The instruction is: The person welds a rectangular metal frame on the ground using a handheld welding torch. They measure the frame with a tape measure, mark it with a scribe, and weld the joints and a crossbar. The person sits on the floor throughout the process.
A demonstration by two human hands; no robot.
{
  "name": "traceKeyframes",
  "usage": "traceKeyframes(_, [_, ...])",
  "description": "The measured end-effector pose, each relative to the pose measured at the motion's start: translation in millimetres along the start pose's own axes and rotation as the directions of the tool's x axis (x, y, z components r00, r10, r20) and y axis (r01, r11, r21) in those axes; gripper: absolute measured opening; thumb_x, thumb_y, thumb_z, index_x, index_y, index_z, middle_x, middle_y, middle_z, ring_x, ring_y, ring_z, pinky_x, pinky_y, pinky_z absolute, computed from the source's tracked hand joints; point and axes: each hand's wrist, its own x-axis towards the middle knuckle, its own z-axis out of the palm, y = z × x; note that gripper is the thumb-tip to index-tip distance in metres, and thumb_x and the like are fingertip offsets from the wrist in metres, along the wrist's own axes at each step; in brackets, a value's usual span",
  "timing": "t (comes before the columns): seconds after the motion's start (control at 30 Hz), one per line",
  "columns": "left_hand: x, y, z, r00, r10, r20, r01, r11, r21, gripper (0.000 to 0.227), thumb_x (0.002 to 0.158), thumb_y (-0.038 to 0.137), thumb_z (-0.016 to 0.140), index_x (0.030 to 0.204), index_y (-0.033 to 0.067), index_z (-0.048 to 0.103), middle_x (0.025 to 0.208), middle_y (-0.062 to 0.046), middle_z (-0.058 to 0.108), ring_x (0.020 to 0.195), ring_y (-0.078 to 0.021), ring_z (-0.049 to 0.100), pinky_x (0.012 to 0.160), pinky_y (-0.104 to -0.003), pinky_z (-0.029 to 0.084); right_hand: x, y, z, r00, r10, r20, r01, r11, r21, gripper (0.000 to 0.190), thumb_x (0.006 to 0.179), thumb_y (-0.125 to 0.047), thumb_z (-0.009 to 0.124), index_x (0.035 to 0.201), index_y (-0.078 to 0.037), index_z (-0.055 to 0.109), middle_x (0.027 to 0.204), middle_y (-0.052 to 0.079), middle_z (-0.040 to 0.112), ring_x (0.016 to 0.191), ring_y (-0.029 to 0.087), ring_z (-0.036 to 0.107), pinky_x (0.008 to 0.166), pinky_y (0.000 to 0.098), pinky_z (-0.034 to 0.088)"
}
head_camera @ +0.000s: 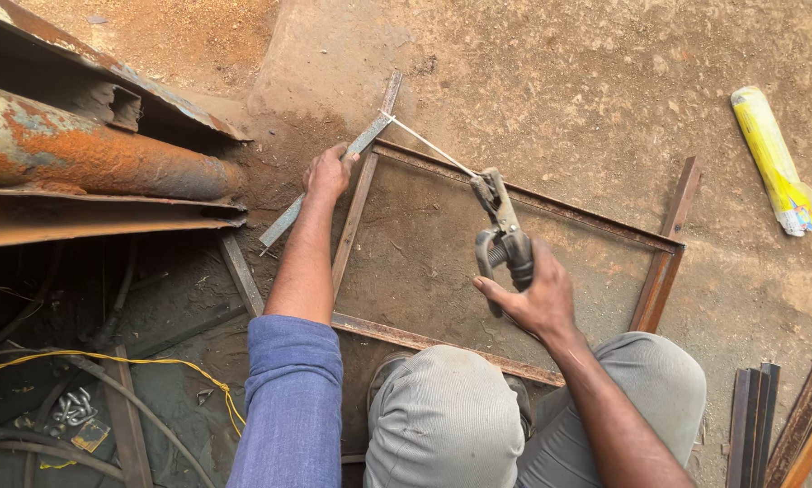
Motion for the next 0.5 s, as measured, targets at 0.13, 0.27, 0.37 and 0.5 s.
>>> traceKeyframes(0.13, [0,0,0,1.000,-0.013,0.005,0.013,1.000,-0.008,0.050,0.097,0.046,0.063,0.145,0.0328,0.057,0.137,-0.002,0.067,0.127,-0.0252,0.061,0.111,-0.049,0.042,7,-6,3,0.998,0.030,0.055,-0.032,0.999,0.034,0.086,0.067,-0.064,0.080,0.123,-0.003,0.055,0.091,0.014,0.068,0.076,0.026,0.074,0.065,0.0436,0.064])
traceKeyframes(0.27, [1,0,-2,1.000,0.005,-0.005,-0.005,1.000,0.012,0.050,0.098,0.047,0.064,0.145,0.0321,0.057,0.138,-0.004,0.066,0.129,-0.0269,0.060,0.111,-0.050,0.042,2,-3,5,0.996,-0.091,-0.016,0.091,0.996,-0.024,0.090,0.071,-0.065,0.079,0.127,0.001,0.054,0.093,0.016,0.067,0.078,0.027,0.074,0.064,0.0438,0.065])
traceKeyframes(0.37, [1,2,-3,1.000,-0.005,0.003,0.005,1.000,0.009,0.051,0.097,0.047,0.064,0.145,0.0317,0.057,0.139,-0.005,0.065,0.129,-0.0277,0.059,0.110,-0.050,0.043,0,0,5,0.998,-0.054,0.026,0.055,0.998,-0.038,0.094,0.070,-0.065,0.080,0.130,0.002,0.053,0.095,0.016,0.066,0.080,0.028,0.074,0.065,0.0452,0.064])
traceKeyframes(0.5, [-1,2,-3,1.000,0.009,0.002,-0.009,1.000,0.010,0.050,0.097,0.047,0.065,0.144,0.0311,0.058,0.138,-0.004,0.066,0.130,-0.0278,0.060,0.112,-0.050,0.042,-5,2,5,0.989,-0.133,-0.067,0.133,0.991,-0.017,0.102,0.071,-0.066,0.079,0.136,0.006,0.049,0.094,0.018,0.065,0.078,0.030,0.074,0.061,0.0448,0.064])
